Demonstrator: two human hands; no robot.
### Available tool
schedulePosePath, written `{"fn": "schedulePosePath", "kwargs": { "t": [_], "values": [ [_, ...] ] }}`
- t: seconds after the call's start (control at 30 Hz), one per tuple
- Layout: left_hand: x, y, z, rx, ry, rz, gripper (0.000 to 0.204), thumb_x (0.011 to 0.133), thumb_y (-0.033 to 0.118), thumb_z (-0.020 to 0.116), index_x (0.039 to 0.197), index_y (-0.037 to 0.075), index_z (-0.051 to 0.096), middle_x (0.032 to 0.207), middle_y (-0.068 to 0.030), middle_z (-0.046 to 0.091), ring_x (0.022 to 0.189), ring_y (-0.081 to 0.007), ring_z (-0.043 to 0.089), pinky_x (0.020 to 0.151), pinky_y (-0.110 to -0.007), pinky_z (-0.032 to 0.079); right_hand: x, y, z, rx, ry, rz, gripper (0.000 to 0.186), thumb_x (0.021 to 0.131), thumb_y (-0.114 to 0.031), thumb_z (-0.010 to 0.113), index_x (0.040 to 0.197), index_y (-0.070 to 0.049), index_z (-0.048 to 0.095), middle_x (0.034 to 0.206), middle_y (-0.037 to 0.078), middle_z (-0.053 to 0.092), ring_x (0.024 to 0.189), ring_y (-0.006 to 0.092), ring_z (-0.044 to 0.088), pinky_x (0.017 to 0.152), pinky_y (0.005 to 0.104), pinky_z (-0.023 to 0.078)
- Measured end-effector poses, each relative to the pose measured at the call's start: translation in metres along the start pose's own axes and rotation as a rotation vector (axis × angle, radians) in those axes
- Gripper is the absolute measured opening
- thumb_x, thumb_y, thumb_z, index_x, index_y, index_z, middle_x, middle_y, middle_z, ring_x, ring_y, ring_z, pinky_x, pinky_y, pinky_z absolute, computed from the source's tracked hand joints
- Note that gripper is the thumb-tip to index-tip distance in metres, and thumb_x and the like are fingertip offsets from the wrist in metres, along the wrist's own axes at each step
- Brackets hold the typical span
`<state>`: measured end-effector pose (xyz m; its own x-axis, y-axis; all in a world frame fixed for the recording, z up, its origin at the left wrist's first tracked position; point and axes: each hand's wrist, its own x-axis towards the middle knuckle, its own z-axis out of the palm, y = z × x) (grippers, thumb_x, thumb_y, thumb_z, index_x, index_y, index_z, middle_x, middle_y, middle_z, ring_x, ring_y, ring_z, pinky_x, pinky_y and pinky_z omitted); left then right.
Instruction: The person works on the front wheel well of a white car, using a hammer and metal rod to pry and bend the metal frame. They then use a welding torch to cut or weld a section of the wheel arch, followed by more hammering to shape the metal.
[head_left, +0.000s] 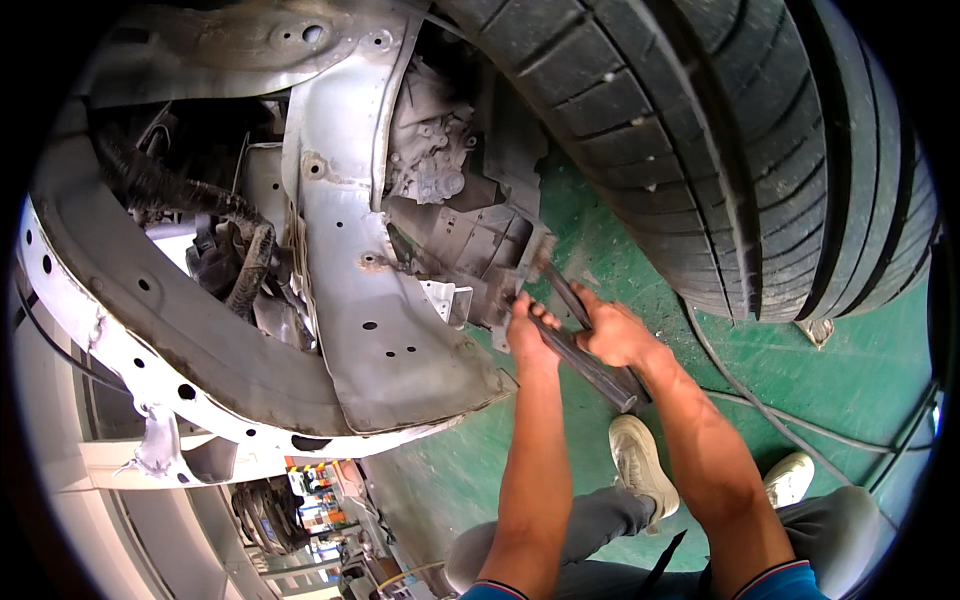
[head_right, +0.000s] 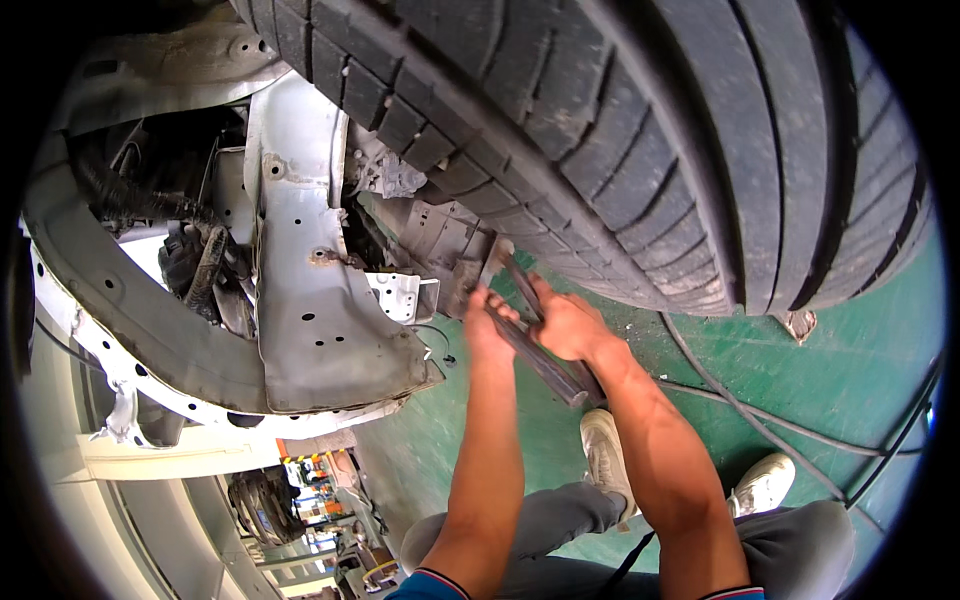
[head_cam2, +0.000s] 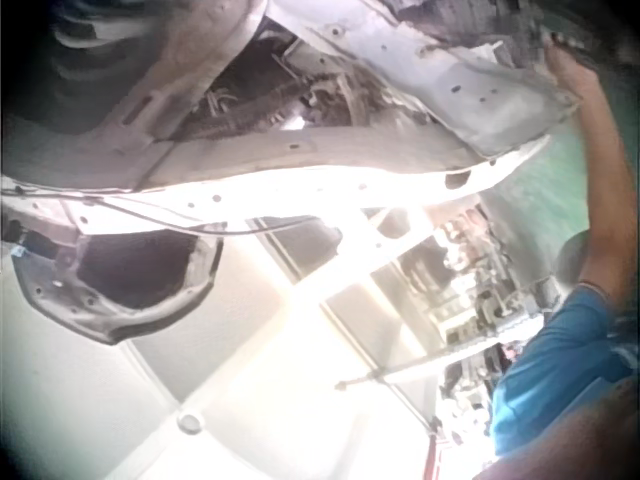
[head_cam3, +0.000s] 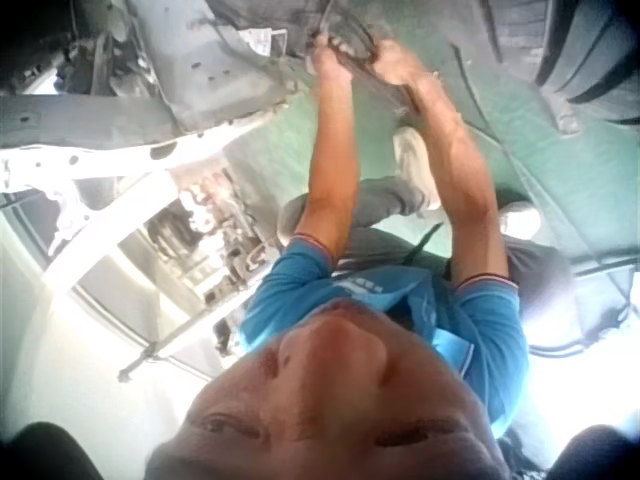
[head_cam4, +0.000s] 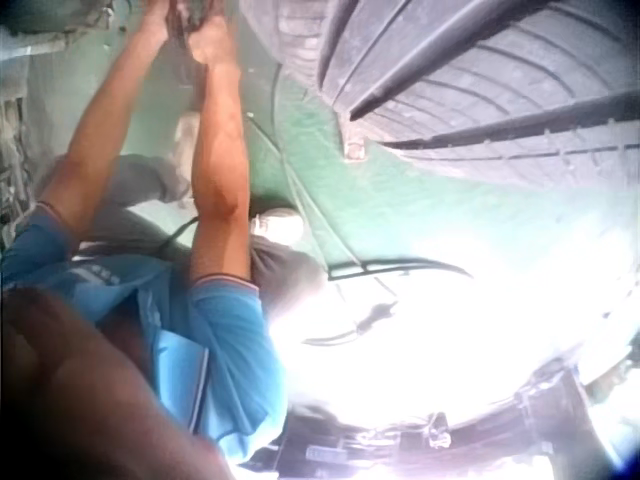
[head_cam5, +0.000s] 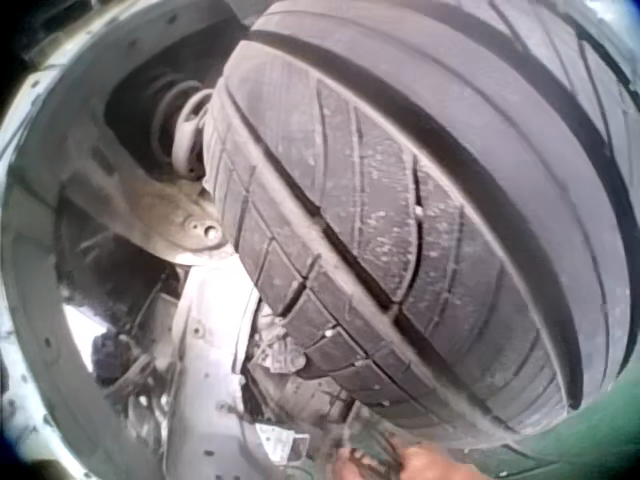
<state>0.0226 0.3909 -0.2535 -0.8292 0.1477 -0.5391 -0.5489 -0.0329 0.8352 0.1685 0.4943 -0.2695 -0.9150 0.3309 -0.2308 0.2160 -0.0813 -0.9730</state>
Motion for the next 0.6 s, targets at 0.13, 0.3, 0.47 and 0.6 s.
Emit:
{"fn": "schedulePosePath", "kwargs": {
  "t": [0.13,0.3,0.47,0.6],
  "values": [
    [-0.001,-0.054,-0.060,0.027,0.204,-0.066,0.020,0.095,0.025,0.063,0.086,0.010,0.054,0.068,-0.0007,0.050,0.053,-0.0156,0.049,0.047,-0.031,0.042,0.001,0.066,0.043,0.019,-0.064,0.094,0.089,0.073,-0.025,0.075,0.148,-0.003,0.033,0.111,0.028,0.065,0.109,0.0427,0.062,0.093,0.0461,0.049],
    [-0.032,-0.108,-0.137,0.264,0.382,-0.165,0.022,0.092,0.023,0.065,0.083,0.005,0.057,0.068,-0.0063,0.056,0.053,-0.0195,0.054,0.044,-0.034,0.044,-0.012,0.138,0.102,-0.087,-0.089,0.202,0.089,0.073,-0.030,0.075,0.148,-0.002,0.035,0.103,0.026,0.068,0.100,0.0391,0.067,0.086,0.0476,0.053],
    [-0.059,-0.163,-0.208,0.328,0.489,-0.259,0.024,0.091,0.021,0.064,0.079,0.002,0.056,0.067,-0.0086,0.057,0.052,-0.0209,0.056,0.044,-0.035,0.048,-0.017,0.152,0.102,-0.460,-0.103,0.363,0.065,0.079,-0.036,0.070,0.138,-0.012,0.053,0.115,0.022,0.067,0.103,0.0409,0.065,0.091,0.0477,0.052],
    [-0.059,-0.195,-0.263,0.544,0.486,-0.270,0.025,0.091,0.025,0.065,0.084,0.003,0.055,0.070,-0.0115,0.061,0.055,-0.0242,0.061,0.045,-0.037,0.051,0.010,0.025,0.050,-0.106,0.137,0.210,0.040,0.084,-0.031,0.064,0.120,-0.014,0.067,0.111,0.017,0.068,0.108,0.0379,0.063,0.092,0.0455,0.051]
  ]
}}
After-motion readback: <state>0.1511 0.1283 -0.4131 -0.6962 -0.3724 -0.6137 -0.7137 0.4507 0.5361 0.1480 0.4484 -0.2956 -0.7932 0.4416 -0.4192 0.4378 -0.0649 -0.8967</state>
